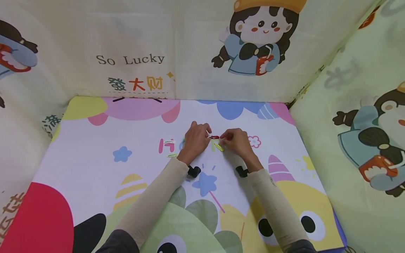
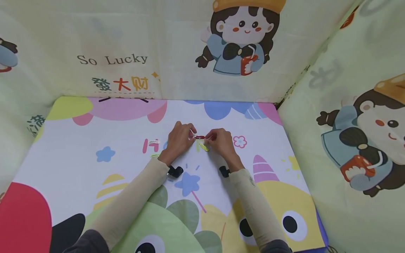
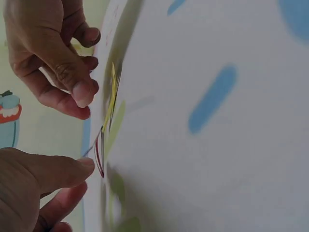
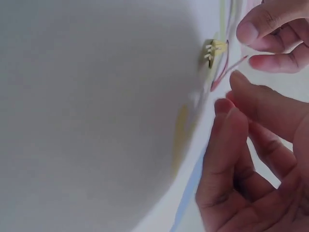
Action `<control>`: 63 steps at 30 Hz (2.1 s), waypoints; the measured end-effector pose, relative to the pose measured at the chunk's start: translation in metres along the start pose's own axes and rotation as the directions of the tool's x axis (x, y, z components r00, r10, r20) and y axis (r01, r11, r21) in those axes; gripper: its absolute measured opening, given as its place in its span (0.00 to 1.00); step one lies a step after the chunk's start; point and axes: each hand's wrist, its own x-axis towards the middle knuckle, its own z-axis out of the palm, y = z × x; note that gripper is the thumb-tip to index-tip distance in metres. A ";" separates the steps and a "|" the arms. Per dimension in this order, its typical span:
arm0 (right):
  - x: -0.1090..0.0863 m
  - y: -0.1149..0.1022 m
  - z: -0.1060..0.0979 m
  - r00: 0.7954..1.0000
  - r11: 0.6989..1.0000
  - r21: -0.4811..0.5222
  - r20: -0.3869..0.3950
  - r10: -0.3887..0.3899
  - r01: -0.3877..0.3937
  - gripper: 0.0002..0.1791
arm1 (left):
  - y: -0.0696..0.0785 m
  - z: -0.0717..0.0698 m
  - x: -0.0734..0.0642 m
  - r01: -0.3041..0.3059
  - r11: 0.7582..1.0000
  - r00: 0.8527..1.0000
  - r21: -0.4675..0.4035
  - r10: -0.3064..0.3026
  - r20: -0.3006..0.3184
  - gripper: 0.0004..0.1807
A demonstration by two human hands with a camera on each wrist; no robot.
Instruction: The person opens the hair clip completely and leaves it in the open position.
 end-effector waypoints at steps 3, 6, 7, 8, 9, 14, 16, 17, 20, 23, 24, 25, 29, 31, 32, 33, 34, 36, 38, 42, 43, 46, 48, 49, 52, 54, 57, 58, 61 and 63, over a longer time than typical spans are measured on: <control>-0.006 0.003 -0.002 0.999 1.000 -0.023 0.030 0.012 -0.011 0.04 | 0.005 -0.001 -0.005 -0.007 1.000 1.000 -0.012 0.007 -0.013 0.11; -0.011 0.004 -0.002 0.998 0.999 -0.041 0.063 0.017 -0.014 0.08 | 0.011 -0.001 -0.009 -0.033 0.999 0.999 -0.014 0.033 -0.003 0.09; -0.012 0.004 -0.001 0.998 0.999 -0.042 0.068 0.018 -0.016 0.09 | 0.013 -0.001 -0.010 -0.044 0.999 0.999 -0.009 0.044 0.007 0.08; -0.013 0.005 -0.001 0.997 0.999 -0.043 0.074 0.018 -0.015 0.09 | 0.014 -0.001 -0.011 -0.057 0.998 0.998 0.001 0.057 0.019 0.07; -0.013 0.005 0.000 0.997 0.999 -0.041 0.077 0.014 -0.011 0.10 | 0.016 0.000 -0.012 -0.069 0.997 0.997 0.015 0.069 0.031 0.07; -0.015 0.005 0.004 0.996 1.000 -0.023 0.087 0.011 -0.009 0.08 | 0.018 0.006 -0.016 -0.114 0.990 0.992 0.082 0.109 0.068 0.06; -0.015 0.004 0.005 0.996 1.000 -0.022 0.090 0.017 -0.015 0.07 | 0.017 0.008 -0.016 -0.120 0.989 0.991 0.088 0.114 0.067 0.06; -0.015 0.003 0.005 0.996 1.000 -0.019 0.090 0.022 -0.020 0.07 | 0.017 0.009 -0.017 -0.121 0.989 0.991 0.087 0.115 0.065 0.06; -0.016 0.003 0.005 0.995 1.000 -0.013 0.098 0.021 -0.020 0.06 | 0.016 0.011 -0.018 -0.123 0.989 0.991 0.079 0.118 0.058 0.06; -0.016 0.003 0.006 0.995 1.000 -0.005 0.103 0.005 -0.005 0.07 | 0.015 0.011 -0.018 -0.123 0.990 0.991 0.073 0.119 0.055 0.06; -0.015 0.004 0.006 0.994 1.000 -0.003 0.106 -0.003 0.004 0.07 | 0.015 0.011 -0.018 -0.123 0.990 0.991 0.070 0.119 0.056 0.06; -0.015 0.004 0.006 0.994 1.000 0.001 0.105 -0.010 0.010 0.07 | 0.015 0.011 -0.019 -0.123 0.990 0.991 0.068 0.119 0.056 0.06; -0.015 0.007 0.007 0.995 0.998 0.023 0.089 -0.055 0.053 0.06 | 0.015 0.010 -0.020 -0.109 0.993 0.992 0.041 0.106 0.070 0.05; -0.015 0.008 0.007 0.994 0.997 0.043 0.076 -0.072 0.069 0.06 | 0.016 0.008 -0.021 -0.097 0.995 0.993 0.017 0.095 0.075 0.05; -0.016 0.009 0.007 0.994 0.996 0.052 0.070 -0.078 0.074 0.06 | 0.016 0.007 -0.022 -0.085 0.996 0.993 0.002 0.084 0.078 0.05; -0.016 0.009 0.007 0.995 0.995 0.060 0.065 -0.081 0.078 0.06 | 0.016 0.006 -0.022 -0.073 0.997 0.994 -0.016 0.074 0.078 0.05; -0.016 0.010 0.007 0.995 0.995 0.067 0.062 -0.081 0.077 0.05 | 0.016 0.006 -0.023 -0.061 0.997 0.995 -0.036 0.064 0.079 0.05; -0.017 0.010 0.007 0.995 0.993 0.088 0.058 -0.078 0.073 0.04 | 0.015 0.004 -0.023 -0.035 0.996 0.996 -0.085 0.042 0.079 0.05; -0.018 0.012 0.007 0.995 0.991 0.106 0.057 -0.083 0.076 0.03 | 0.015 0.002 -0.024 -0.010 0.991 0.997 -0.135 0.021 0.079 0.05; -0.020 0.014 0.005 0.993 0.982 0.157 0.036 -0.115 0.108 0.02 | 0.013 -0.002 -0.025 0.012 0.976 0.997 -0.217 0.004 0.074 0.07; -0.020 0.014 0.004 0.992 0.978 0.173 0.027 -0.125 0.119 0.02 | 0.013 -0.002 -0.025 0.013 0.971 0.997 -0.238 0.004 0.071 0.08; -0.020 0.014 0.003 0.988 0.963 0.222 -0.005 -0.153 0.151 0.02 | 0.011 -0.004 -0.025 0.007 0.947 0.998 -0.320 0.012 0.057 0.08; -0.021 0.013 0.001 0.987 0.950 0.268 -0.014 -0.161 0.159 0.02 | 0.010 -0.006 -0.024 0.004 0.922 0.999 -0.386 0.015 0.047 0.09; -0.021 0.012 0.000 0.987 0.943 0.293 -0.014 -0.163 0.159 0.03 | 0.009 -0.008 -0.024 0.004 0.908 0.999 -0.419 0.016 0.045 0.09; -0.022 0.011 -0.001 0.989 0.919 0.369 0.003 -0.148 0.137 0.03 | 0.009 -0.012 -0.025 0.014 0.870 0.999 -0.494 0.012 0.049 0.09; -0.022 0.010 -0.002 0.991 0.901 0.419 0.022 -0.131 0.110 0.03 | 0.008 -0.014 -0.026 0.026 0.854 0.998 -0.520 0.005 0.059 0.09; -0.023 0.010 -0.004 0.992 0.882 0.465 0.047 -0.116 0.081 0.04 | 0.008 -0.015 -0.027 0.055 0.832 0.996 -0.552 -0.009 0.086 0.09; -0.023 0.010 -0.004 0.992 0.876 0.477 0.054 -0.113 0.074 0.04 | 0.008 -0.015 -0.027 0.066 0.825 0.995 -0.561 -0.015 0.095 0.09; -0.023 0.010 -0.005 0.991 0.864 0.500 0.070 -0.115 0.065 0.05 | 0.009 -0.016 -0.028 0.090 0.803 0.993 -0.589 -0.029 0.113 0.09; -0.022 0.011 -0.005 0.990 0.855 0.515 0.077 -0.116 0.060 0.05 | 0.009 -0.017 -0.028 0.095 0.793 0.993 -0.602 -0.031 0.116 0.09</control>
